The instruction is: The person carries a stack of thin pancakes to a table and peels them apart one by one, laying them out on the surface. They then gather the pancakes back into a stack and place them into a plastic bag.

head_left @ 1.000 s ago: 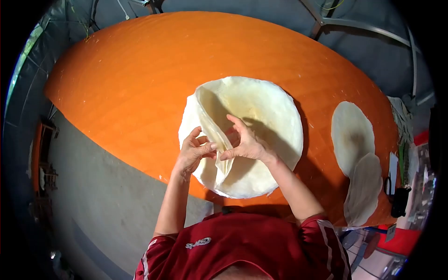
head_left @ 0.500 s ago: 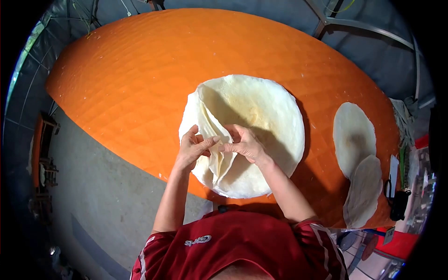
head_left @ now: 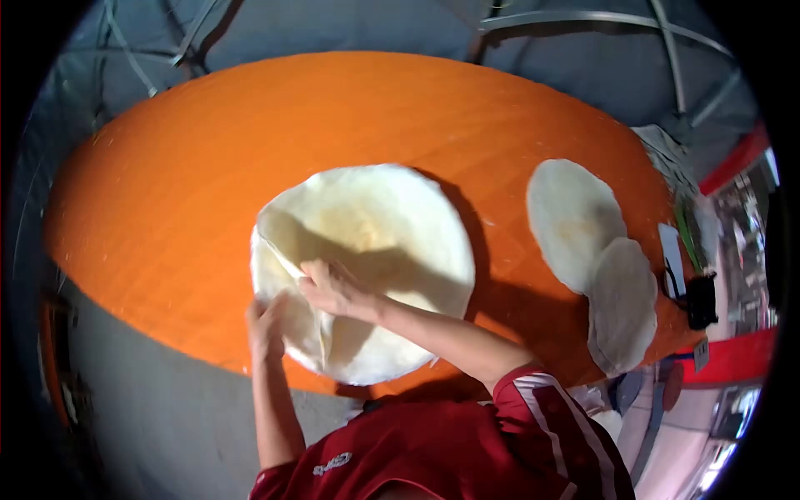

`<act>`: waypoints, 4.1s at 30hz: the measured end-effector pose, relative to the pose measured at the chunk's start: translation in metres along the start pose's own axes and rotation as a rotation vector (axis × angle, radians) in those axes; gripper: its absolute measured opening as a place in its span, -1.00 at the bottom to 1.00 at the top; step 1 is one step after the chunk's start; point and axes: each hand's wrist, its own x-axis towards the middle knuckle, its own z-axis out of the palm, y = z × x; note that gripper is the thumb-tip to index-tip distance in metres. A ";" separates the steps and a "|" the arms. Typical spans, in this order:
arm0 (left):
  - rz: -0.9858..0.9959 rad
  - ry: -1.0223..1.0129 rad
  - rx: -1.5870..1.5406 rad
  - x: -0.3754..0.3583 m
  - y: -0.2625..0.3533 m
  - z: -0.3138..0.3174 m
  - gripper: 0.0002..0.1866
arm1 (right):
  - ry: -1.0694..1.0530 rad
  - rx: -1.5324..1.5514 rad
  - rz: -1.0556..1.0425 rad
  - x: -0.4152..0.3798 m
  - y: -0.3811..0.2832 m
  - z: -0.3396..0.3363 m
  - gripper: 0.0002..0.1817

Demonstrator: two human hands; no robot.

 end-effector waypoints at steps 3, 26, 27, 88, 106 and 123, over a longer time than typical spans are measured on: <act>-0.053 -0.018 -0.303 -0.005 0.004 0.001 -0.65 | -0.237 1.016 0.239 0.035 -0.006 -0.102 -0.78; 0.142 -0.218 -0.341 -0.025 0.009 0.025 -0.43 | 0.147 0.350 0.581 -0.032 0.111 -0.247 -0.37; 0.131 -0.225 -0.275 -0.022 0.008 0.025 -0.40 | -0.077 0.352 0.408 -0.023 0.094 -0.205 -0.22; 0.048 0.075 0.042 -0.038 0.000 0.002 -0.63 | -0.355 0.034 0.172 -0.006 0.027 -0.069 0.21; 0.322 -0.172 0.113 -0.032 -0.009 0.011 -0.49 | -0.018 0.317 0.178 -0.026 -0.022 0.011 -0.45; 0.270 0.501 0.480 0.018 -0.074 -0.079 -0.33 | 0.825 0.171 0.148 -0.173 0.027 -0.571 -0.77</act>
